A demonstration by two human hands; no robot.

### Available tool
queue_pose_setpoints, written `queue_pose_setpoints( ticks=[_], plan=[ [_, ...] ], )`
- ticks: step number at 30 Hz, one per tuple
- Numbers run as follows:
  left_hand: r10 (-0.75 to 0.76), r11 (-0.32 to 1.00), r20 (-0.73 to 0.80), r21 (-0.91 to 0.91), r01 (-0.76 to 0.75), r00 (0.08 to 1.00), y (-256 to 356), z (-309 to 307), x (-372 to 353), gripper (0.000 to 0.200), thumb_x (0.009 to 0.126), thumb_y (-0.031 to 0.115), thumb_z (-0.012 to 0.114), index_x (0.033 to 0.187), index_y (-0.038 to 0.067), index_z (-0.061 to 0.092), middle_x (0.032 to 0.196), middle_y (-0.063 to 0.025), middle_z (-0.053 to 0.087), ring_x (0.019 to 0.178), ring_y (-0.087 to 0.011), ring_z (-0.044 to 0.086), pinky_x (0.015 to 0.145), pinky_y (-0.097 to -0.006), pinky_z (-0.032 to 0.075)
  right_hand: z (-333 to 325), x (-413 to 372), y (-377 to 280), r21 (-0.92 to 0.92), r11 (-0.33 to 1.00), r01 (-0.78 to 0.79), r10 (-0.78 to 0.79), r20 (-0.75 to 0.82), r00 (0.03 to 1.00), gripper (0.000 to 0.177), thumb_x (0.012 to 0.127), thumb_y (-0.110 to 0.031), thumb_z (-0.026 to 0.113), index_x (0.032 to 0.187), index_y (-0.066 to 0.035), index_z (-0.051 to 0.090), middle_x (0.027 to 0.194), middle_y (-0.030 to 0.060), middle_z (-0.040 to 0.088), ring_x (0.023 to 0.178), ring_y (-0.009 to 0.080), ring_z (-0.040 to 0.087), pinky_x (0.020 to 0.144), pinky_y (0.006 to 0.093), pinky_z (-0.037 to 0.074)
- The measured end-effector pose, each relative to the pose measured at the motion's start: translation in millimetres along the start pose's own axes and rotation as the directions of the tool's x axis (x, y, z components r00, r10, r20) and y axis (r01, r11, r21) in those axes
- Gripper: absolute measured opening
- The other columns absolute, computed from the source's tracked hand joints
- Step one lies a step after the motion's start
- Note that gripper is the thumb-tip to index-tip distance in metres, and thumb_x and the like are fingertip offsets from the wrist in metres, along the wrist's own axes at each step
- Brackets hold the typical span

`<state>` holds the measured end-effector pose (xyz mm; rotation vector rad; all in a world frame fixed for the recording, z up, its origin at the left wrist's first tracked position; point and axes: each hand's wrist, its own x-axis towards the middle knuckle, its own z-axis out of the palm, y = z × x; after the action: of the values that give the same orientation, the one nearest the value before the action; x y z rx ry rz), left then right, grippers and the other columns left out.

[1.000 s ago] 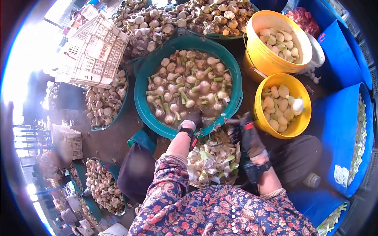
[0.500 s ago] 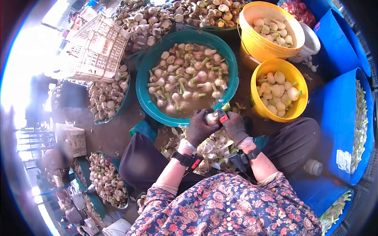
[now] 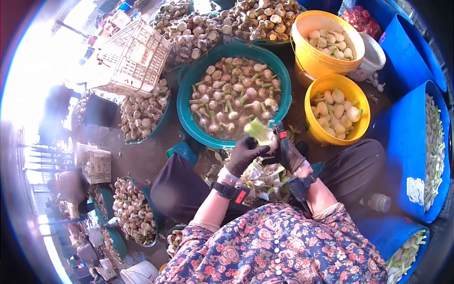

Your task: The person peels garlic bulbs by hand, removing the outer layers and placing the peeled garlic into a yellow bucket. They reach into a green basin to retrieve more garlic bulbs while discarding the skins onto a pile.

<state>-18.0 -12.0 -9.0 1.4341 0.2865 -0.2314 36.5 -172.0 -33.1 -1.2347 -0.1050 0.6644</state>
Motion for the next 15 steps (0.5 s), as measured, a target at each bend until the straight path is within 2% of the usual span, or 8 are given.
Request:
queue_pose_setpoints(
  ticks=[1, 4, 6, 7, 11, 12, 14, 15],
  plan=[
    [0.08, 0.965, -0.054, 0.254, -0.064, 0.995, 4.9, -1.3, -1.4, 0.073, 0.068, 0.017, 0.081, 0.127, -0.002, 0.043, 0.111, -0.0104, 0.058, 0.098, -0.0155, 0.057, 0.086, -0.0294, 0.047, 0.1, -0.8, 5.7, -0.284, 0.896, 0.342, -0.354, 0.009, 0.935, 0.044, 0.088, -0.05, 0.049, 0.097, -0.008, 0.054, 0.081, 0.0026, 0.058, 0.068, 0.0136, 0.055, 0.059, 0.0272, 0.047],
    [0.581, 0.623, -0.178, 0.725, -0.294, 0.794, 10.0, -0.2, -2.6, 0.067, 0.069, 0.02, 0.08, 0.123, -0.004, 0.048, 0.104, -0.0091, 0.062, 0.092, -0.014, 0.058, 0.08, -0.0284, 0.048, -4.5, 6.6, 2.1, 0.018, 0.979, -0.205, 0.204, 0.071, 0.976, 0.04, 0.089, -0.042, 0.053, 0.099, -0.003, 0.053, 0.079, 0.0011, 0.057, 0.068, 0.0111, 0.052, 0.061, 0.0279, 0.045],
    [0.176, 0.756, -0.107, 0.651, -0.065, 0.979, 14.4, -4.6, -5.8, 0.056, 0.073, 0.021, 0.077, 0.118, -0.004, 0.053, 0.101, -0.0084, 0.063, 0.089, -0.0138, 0.059, 0.078, -0.0273, 0.049, -1.5, 2.9, -13.1, 0.065, 0.917, -0.393, 0.391, 0.037, 0.92, 0.037, 0.089, -0.037, 0.054, 0.099, -0.002, 0.053, 0.079, -0.0004, 0.057, 0.068, 0.0099, 0.05, 0.063, 0.0269, 0.044],
    [-0.04, 0.781, -0.054, 0.621, 0.065, 0.998, 16.9, -7.6, -6.9, 0.051, 0.075, 0.021, 0.075, 0.115, -0.004, 0.055, 0.1, -0.008, 0.064, 0.087, -0.0137, 0.06, 0.076, -0.0268, 0.049, 3.2, 6.9, -11.3, -0.148, 0.957, -0.25, 0.265, 0.095, 0.96, 0.041, 0.089, -0.04, 0.054, 0.103, -0.002, 0.054, 0.089, 0.0, 0.057, 0.077, 0.0098, 0.052, 0.069, 0.0245, 0.043],
    [-0.175, 0.978, -0.102, -0.129, 0.162, 0.979, -0.4, -17.4, -4.6, 0.032, 0.086, 0.021, 0.064, 0.107, -0.003, 0.061, 0.093, -0.0054, 0.065, 0.077, -0.0095, 0.06, 0.068, -0.0226, 0.049, -8.4, -0.4, -7.2, 0.11, 0.994, 0.008, -0.041, 0.295, 0.955, 0.043, 0.089, -0.032, 0.054, 0.12, -0.002, 0.051, 0.111, 0.0058, 0.053, 0.1, 0.0125, 0.05, 0.087, 0.0245, 0.041],
    [-0.205, 0.961, -0.11, -0.213, 0.178, 0.973, 1.8, -18.4, -6.6, 0.032, 0.087, 0.023, 0.063, 0.106, -0.002, 0.061, 0.091, -0.0068, 0.065, 0.076, -0.0108, 0.061, 0.067, -0.0238, 0.05, -6.0, -2.2, -13.3, 0.136, 0.99, 0.038, -0.077, 0.291, 0.954, 0.042, 0.089, -0.028, 0.054, 0.122, -0.002, 0.05, 0.116, 0.0064, 0.051, 0.104, 0.0137, 0.049, 0.089, 0.026, 0.04],
    [-0.025, 0.991, -0.083, 0.13, 0.036, 0.996, 7.3, -23.4, -18.0, 0.027, 0.094, 0.022, 0.051, 0.108, 0.0, 0.06, 0.094, -0.0039, 0.065, 0.082, -0.0094, 0.061, 0.068, -0.0252, 0.049, -0.5, -4.5, -28.0, 0.188, 0.977, 0.1, -0.152, 0.291, 0.945, 0.042, 0.088, -0.02, 0.052, 0.126, -0.002, 0.046, 0.126, 0.0074, 0.047, 0.111, 0.0161, 0.047, 0.093, 0.0291, 0.039],
    [-0.204, 0.963, -0.11, -0.201, 0.179, 0.973, 3.0, -27.4, -14.2, 0.026, 0.096, 0.019, 0.047, 0.108, 0.001, 0.06, 0.093, -0.0029, 0.065, 0.081, -0.0084, 0.061, 0.068, -0.0252, 0.049, 7.9, -10.8, -40.2, 0.167, 0.986, 0.018, -0.062, 0.263, 0.963, 0.043, 0.082, -0.011, 0.057, 0.124, -0.006, 0.05, 0.129, 0.0107, 0.045, 0.117, 0.0219, 0.045, 0.1, 0.0346, 0.035]
  ],
)
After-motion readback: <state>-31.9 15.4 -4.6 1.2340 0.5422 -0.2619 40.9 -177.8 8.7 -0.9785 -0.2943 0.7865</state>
